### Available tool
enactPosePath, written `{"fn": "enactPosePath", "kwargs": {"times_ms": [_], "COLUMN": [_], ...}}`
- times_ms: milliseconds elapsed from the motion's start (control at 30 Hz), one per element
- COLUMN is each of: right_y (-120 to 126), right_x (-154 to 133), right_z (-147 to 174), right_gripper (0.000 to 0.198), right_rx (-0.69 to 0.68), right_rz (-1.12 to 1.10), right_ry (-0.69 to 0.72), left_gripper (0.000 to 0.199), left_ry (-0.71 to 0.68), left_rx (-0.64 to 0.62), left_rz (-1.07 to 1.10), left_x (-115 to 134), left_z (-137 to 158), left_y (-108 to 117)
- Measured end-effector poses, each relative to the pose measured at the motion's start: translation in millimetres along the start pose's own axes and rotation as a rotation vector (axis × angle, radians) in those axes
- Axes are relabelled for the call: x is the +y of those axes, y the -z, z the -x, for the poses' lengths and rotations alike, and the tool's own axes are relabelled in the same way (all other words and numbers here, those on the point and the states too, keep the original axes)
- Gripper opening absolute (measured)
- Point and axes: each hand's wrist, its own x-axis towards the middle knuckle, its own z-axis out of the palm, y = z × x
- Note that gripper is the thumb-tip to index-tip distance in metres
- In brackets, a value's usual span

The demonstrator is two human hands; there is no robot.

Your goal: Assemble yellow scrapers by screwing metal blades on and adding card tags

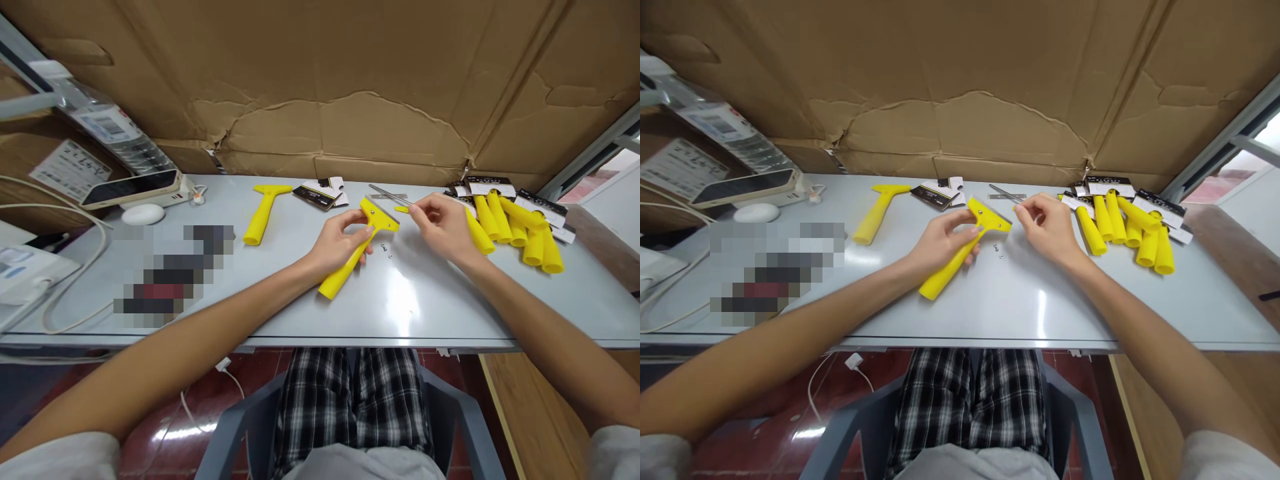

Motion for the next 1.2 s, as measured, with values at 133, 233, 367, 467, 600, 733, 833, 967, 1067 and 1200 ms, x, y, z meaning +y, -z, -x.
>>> {"fn": "enactPosePath", "kwargs": {"times_ms": [133, 233, 367, 467, 600, 733, 833, 967, 1067, 1200], "right_y": [18.1, 23.6, 21.5, 20.2, 23.6, 35.5, 50.5, 68.9, 76.8, 81.0], "right_x": [31.7, 47.3, 54.0, 58.1, 63.9, 58.9, 52.5, 46.7, 39.3, 25.8], "right_z": [-15.2, -21.0, -21.6, -22.8, -26.4, -31.8, -39.2, -48.5, -47.8, -39.5], "right_gripper": [0.035, 0.042, 0.047, 0.049, 0.044, 0.037, 0.047, 0.062, 0.065, 0.055], "right_rx": [0.079, 0.012, -0.142, -0.213, -0.242, -0.08, 0.135, 0.262, 0.278, 0.227], "right_rz": [0.317, 0.493, 0.629, 0.671, 0.611, 0.278, -0.056, -0.311, -0.341, -0.368], "right_ry": [0.106, 0.095, 0.029, 0.008, -0.025, -0.106, -0.15, -0.058, -0.003, -0.013], "left_gripper": [0.02, 0.017, 0.013, 0.011, 0.011, 0.013, 0.016, 0.02, 0.021, 0.023], "left_ry": [0.077, 0.105, 0.115, 0.127, 0.127, 0.098, 0.041, 0.008, 0.001, -0.028], "left_rx": [0.155, 0.182, 0.185, 0.188, 0.186, 0.199, 0.182, 0.167, 0.16, 0.138], "left_rz": [0.165, 0.232, 0.281, 0.308, 0.321, 0.295, 0.241, 0.175, 0.155, 0.126], "left_x": [7.8, 10.6, 9.7, 7.7, 5.2, 2.5, -0.4, -3.1, -3.7, -4.3], "left_z": [-9.9, -13.1, -14.3, -15.7, -17.2, -16.9, -16.0, -14.3, -13.2, -11.9], "left_y": [6.4, 8.0, 7.8, 8.9, 10.8, 10.8, 10.1, 9.0, 8.3, 7.4]}}
